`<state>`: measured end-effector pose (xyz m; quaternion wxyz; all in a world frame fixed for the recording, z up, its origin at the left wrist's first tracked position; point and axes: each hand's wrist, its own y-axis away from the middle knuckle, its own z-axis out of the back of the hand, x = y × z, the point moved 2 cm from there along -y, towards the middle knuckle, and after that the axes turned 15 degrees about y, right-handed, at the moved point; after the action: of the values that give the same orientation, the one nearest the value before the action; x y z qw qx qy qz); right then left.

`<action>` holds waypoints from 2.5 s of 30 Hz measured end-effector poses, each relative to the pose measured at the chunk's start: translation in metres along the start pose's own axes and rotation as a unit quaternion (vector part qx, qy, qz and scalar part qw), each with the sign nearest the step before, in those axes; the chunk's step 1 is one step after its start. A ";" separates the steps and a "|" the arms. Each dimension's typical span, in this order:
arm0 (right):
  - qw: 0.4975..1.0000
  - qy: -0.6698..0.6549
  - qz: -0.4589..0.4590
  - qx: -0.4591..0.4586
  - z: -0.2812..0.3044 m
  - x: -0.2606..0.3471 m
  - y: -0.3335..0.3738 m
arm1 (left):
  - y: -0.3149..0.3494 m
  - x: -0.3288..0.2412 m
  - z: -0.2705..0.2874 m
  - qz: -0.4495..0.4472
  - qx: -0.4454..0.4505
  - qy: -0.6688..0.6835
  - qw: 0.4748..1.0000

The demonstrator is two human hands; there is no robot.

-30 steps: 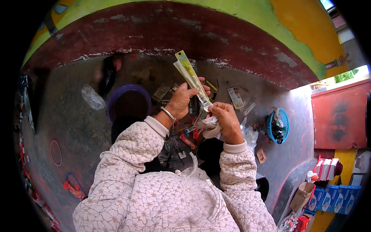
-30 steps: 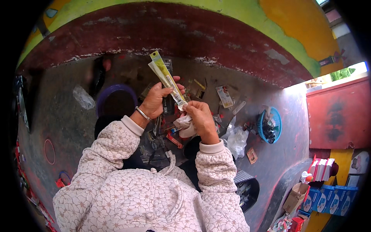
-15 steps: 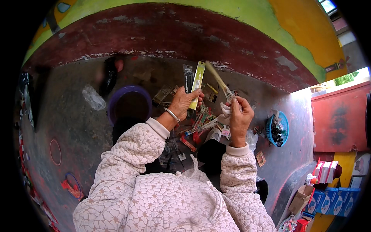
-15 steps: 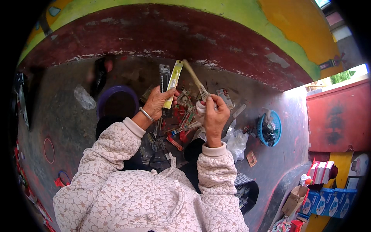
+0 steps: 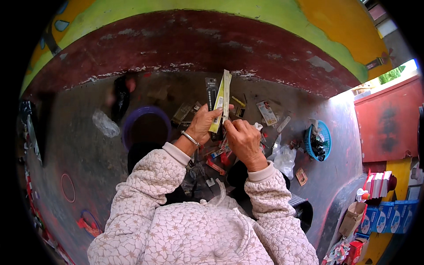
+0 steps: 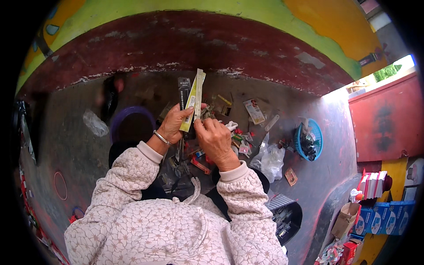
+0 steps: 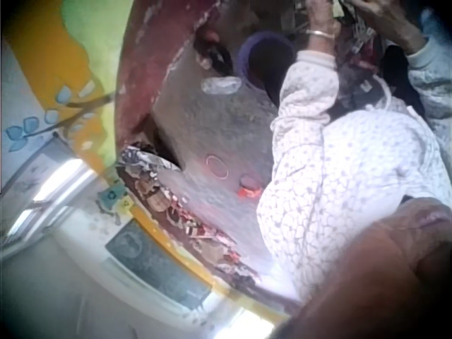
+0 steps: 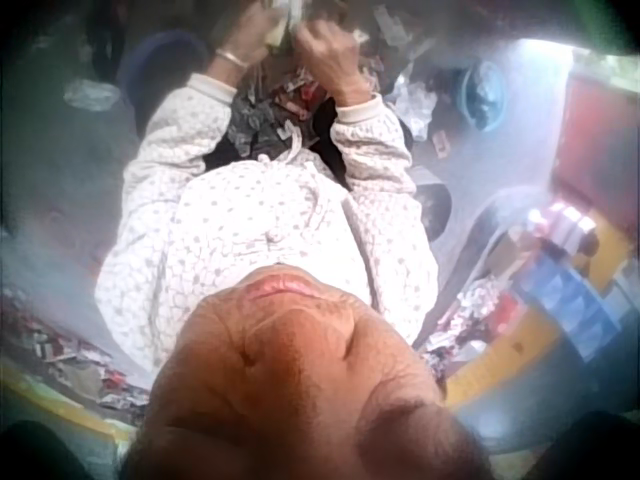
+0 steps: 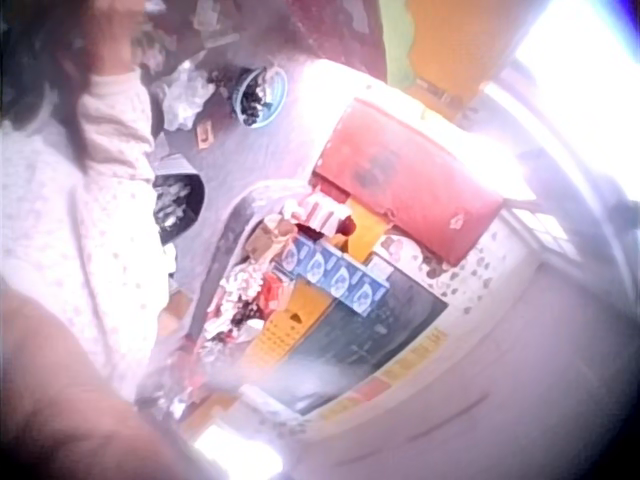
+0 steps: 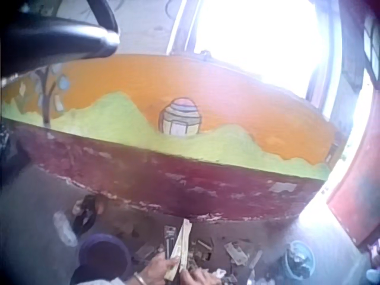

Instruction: The person sorts packaged stationery items by hand, picking them up from the floor, wiping them with a cloth, and placing them into a basket.

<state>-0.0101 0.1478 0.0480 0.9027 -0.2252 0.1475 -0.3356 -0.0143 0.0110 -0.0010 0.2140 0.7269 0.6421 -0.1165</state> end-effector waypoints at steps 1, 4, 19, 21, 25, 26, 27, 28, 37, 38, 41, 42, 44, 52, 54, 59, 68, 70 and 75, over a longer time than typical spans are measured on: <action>0.999 -0.020 -0.021 -0.021 0.003 -0.002 -0.001 | 0.001 0.000 0.000 -0.002 -0.003 -0.010 1.000; 0.984 -0.099 -0.119 -0.089 0.017 -0.024 -0.002 | 0.002 -0.001 -0.002 -0.003 -0.017 -0.037 0.999; 0.759 -0.563 -0.299 0.129 0.044 -0.099 0.015 | 0.017 0.012 -0.018 0.260 0.125 -0.057 0.956; 0.762 -0.534 -0.334 0.153 0.039 -0.100 0.014 | 0.024 0.018 -0.019 0.307 0.141 -0.034 0.941; 0.794 -0.477 -0.336 0.168 0.028 -0.113 0.021 | 0.025 0.012 -0.026 0.316 0.153 -0.044 0.935; 0.802 -0.465 -0.338 0.165 0.027 -0.113 0.020 | 0.025 0.012 -0.027 0.311 0.154 -0.048 0.937; 0.809 -0.452 -0.340 0.163 0.026 -0.113 0.020 | 0.025 0.014 -0.028 0.304 0.155 -0.070 0.937; 0.819 -0.440 -0.336 0.152 0.022 -0.112 0.020 | 0.025 0.016 -0.028 0.301 0.162 -0.080 0.936; 0.763 -0.461 -0.440 0.106 0.016 -0.103 0.018 | 0.026 0.021 -0.024 0.273 0.137 -0.134 0.943; 0.765 -0.462 -0.439 0.096 0.015 -0.103 0.018 | 0.027 0.021 -0.025 0.275 0.139 -0.135 0.942; 0.756 -0.477 -0.445 0.059 0.009 -0.104 0.018 | 0.028 0.019 -0.030 0.279 0.143 -0.136 0.940; 0.743 -0.491 -0.453 0.040 0.005 -0.105 0.019 | 0.028 0.018 -0.032 0.277 0.143 -0.135 0.940; 0.703 -0.527 -0.477 0.017 0.004 -0.101 0.017 | 0.030 0.019 -0.031 0.272 0.144 -0.133 0.942; 0.719 -0.548 -0.423 0.062 0.007 -0.097 0.016 | 0.030 0.020 -0.027 0.281 0.180 -0.091 0.938; 0.723 -0.543 -0.415 0.096 0.008 -0.096 0.017 | 0.030 0.021 -0.023 0.287 0.145 -0.075 0.944; 0.738 -0.515 -0.404 0.165 0.004 -0.081 0.012 | 0.032 0.026 -0.026 0.270 0.136 -0.107 0.947; 0.892 -0.285 -0.332 -0.110 0.021 -0.054 -0.004 | 0.025 0.032 -0.016 0.229 0.107 -0.102 0.962; 0.957 -0.225 -0.166 -0.072 0.014 -0.030 -0.009 | 0.027 0.032 -0.018 0.226 0.116 -0.107 0.961; 0.960 -0.107 -0.228 -0.120 -0.013 -0.071 -0.010 | 0.037 0.021 -0.027 0.240 0.132 -0.053 0.960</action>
<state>-0.0724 0.1848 0.0497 0.7787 -0.3945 0.0341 -0.4866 0.0221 0.0385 0.0193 0.1717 0.8742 0.4153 -0.1840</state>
